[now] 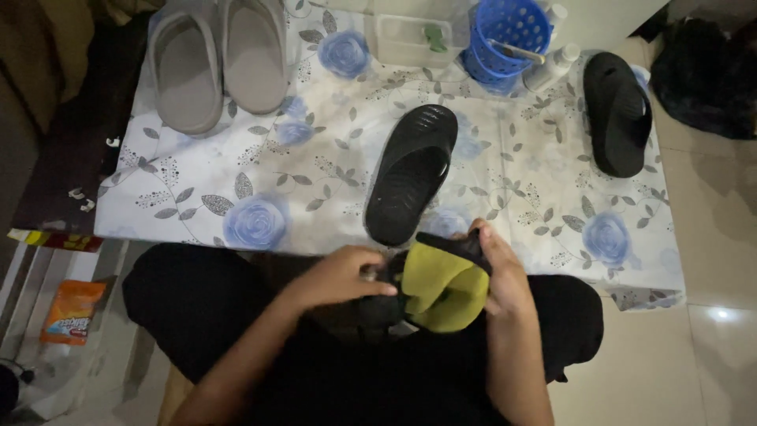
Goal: Applying a substance to a shoe sole with a brush and then wiping it clean with a cloth.
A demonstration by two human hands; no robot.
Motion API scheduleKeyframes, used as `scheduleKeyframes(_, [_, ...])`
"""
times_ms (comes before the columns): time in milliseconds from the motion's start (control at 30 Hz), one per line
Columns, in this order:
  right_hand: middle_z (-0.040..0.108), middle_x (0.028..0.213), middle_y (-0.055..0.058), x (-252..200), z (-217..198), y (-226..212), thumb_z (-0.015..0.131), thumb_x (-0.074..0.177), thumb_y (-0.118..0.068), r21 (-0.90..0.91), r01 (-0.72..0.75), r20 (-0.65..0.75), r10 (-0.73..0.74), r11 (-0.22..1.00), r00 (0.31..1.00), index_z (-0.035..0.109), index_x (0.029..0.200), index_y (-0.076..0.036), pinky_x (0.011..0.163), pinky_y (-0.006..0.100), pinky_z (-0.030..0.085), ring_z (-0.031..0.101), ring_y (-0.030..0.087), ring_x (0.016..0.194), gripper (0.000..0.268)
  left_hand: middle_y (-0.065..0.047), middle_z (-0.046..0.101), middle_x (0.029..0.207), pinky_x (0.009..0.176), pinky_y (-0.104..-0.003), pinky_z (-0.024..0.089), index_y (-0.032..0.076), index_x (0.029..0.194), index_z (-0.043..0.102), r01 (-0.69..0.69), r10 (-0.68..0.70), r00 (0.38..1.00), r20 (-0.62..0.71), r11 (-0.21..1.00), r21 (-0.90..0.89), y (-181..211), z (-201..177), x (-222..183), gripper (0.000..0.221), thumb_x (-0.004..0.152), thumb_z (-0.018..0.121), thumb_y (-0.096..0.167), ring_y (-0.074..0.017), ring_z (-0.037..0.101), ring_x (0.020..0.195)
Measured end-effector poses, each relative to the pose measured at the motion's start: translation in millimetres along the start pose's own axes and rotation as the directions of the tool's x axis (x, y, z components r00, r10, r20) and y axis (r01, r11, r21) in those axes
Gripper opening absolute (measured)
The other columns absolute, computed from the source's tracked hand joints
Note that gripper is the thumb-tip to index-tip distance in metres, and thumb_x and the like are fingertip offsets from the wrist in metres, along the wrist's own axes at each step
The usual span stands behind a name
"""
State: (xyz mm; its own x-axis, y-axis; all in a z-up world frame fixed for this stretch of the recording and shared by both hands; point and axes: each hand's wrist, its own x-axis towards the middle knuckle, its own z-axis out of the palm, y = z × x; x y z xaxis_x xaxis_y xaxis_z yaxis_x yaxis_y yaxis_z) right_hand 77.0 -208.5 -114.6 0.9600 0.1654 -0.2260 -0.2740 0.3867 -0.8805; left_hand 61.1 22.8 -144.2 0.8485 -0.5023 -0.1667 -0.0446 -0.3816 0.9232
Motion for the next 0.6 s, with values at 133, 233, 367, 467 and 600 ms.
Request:
scheduleKeyframes(133, [0.036, 0.051, 0.000, 19, -29, 4, 0.041, 0.094, -0.023, -0.319, 0.028, -0.044, -0.044, 0.947, 0.998, 0.048, 0.081, -0.010, 0.026, 0.014, 0.024, 0.031, 0.005, 0.028, 0.020, -0.025, 0.061, 0.091, 0.075, -0.045, 0.045, -0.005, 0.096, 0.057, -0.036, 0.033, 0.996, -0.081, 0.999, -0.034, 0, -22, -6, 0.041, 0.077, 0.068, 0.030, -0.0398, 0.058, 0.090])
scheduleKeyframes(233, [0.042, 0.054, 0.009, 26, -36, -6, 0.047, 0.092, -0.022, -0.442, 0.016, 0.029, -0.003, 0.897, 1.000, 0.051, 0.088, -0.008, 0.027, 0.017, 0.022, 0.027, 0.006, 0.031, 0.015, -0.004, 0.053, 0.074, 0.067, -0.030, 0.040, 0.004, 0.083, 0.050, -0.113, 0.083, 0.976, -0.199, 0.984, -0.141, -5, -36, -7, 0.025, 0.082, 0.066, 0.024, -0.0179, 0.050, 0.077])
scheduleKeyframes(367, [0.042, 0.044, 0.007, 41, -59, -31, 0.042, 0.091, -0.031, -0.568, 0.102, 0.156, -0.015, 0.817, 0.988, 0.055, 0.101, -0.006, 0.030, 0.019, 0.025, 0.036, 0.011, 0.030, 0.030, -0.009, 0.058, 0.080, 0.071, -0.034, 0.041, 0.009, 0.092, 0.050, -0.203, 0.151, 0.926, -0.346, 0.972, -0.119, 10, -61, 2, 0.018, 0.084, 0.061, 0.020, -0.0213, 0.054, 0.079])
scheduleKeyframes(467, [0.031, 0.040, 0.002, 64, -75, -49, 0.036, 0.096, -0.033, -0.469, 0.224, 0.100, -0.200, 0.854, 0.975, 0.054, 0.093, -0.005, 0.029, 0.019, 0.021, 0.026, 0.009, 0.027, 0.033, -0.008, 0.055, 0.089, 0.080, -0.035, 0.039, 0.010, 0.099, 0.048, -0.341, 0.256, 0.865, -0.432, 0.931, -0.131, 19, -77, 25, 0.019, 0.089, 0.057, 0.023, -0.0197, 0.052, 0.088])
scheduleKeyframes(600, [0.036, 0.044, 0.000, 114, -78, -67, 0.043, 0.099, -0.019, -0.376, 0.488, -0.260, -0.595, 0.788, 0.760, 0.051, 0.080, -0.010, 0.038, 0.018, 0.021, 0.032, 0.008, 0.034, 0.023, -0.016, 0.024, 0.143, 0.099, -0.045, 0.037, 0.008, 0.139, 0.025, -0.491, 0.384, 0.710, -0.590, 0.871, -0.024, -12, -95, 90, 0.053, 0.097, 0.053, 0.023, -0.0300, 0.046, 0.119])
